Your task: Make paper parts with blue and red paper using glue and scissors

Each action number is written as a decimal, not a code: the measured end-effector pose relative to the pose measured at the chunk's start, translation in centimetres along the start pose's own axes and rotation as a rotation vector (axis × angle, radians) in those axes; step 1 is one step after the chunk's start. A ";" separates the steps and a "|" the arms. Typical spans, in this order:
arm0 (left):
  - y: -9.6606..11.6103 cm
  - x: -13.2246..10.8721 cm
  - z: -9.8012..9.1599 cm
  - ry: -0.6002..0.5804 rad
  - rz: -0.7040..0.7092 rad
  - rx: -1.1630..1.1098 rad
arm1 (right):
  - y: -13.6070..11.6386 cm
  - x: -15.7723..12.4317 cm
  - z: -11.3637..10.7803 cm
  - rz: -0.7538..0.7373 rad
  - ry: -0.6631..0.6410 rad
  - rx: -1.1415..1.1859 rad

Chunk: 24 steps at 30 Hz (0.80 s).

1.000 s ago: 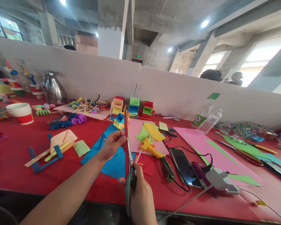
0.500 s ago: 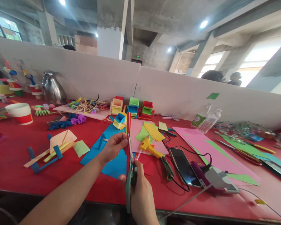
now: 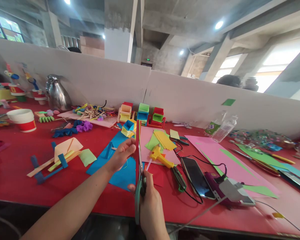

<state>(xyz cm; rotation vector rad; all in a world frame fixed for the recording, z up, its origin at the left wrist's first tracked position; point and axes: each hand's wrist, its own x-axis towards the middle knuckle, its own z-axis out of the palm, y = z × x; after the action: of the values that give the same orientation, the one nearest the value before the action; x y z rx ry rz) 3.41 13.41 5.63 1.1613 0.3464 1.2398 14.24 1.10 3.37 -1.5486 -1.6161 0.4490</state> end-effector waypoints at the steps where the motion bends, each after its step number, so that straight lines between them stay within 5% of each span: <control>1: 0.1 0.1 0.0 0.018 0.020 -0.018 | 0.1 0.0 0.0 -0.003 -0.010 -0.015; 10: 0.5 0.6 -0.5 0.151 0.079 -0.053 | 0.5 -0.5 0.1 0.003 -0.084 -0.087; 24: 0.1 0.5 -0.6 0.134 0.086 0.024 | 0.8 -0.6 0.0 -0.012 -0.071 -0.141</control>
<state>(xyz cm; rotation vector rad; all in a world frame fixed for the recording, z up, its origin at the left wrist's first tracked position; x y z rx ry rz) 3.09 14.14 5.67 1.1257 0.4153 1.3961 14.72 0.69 2.57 -1.6429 -1.7426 0.3945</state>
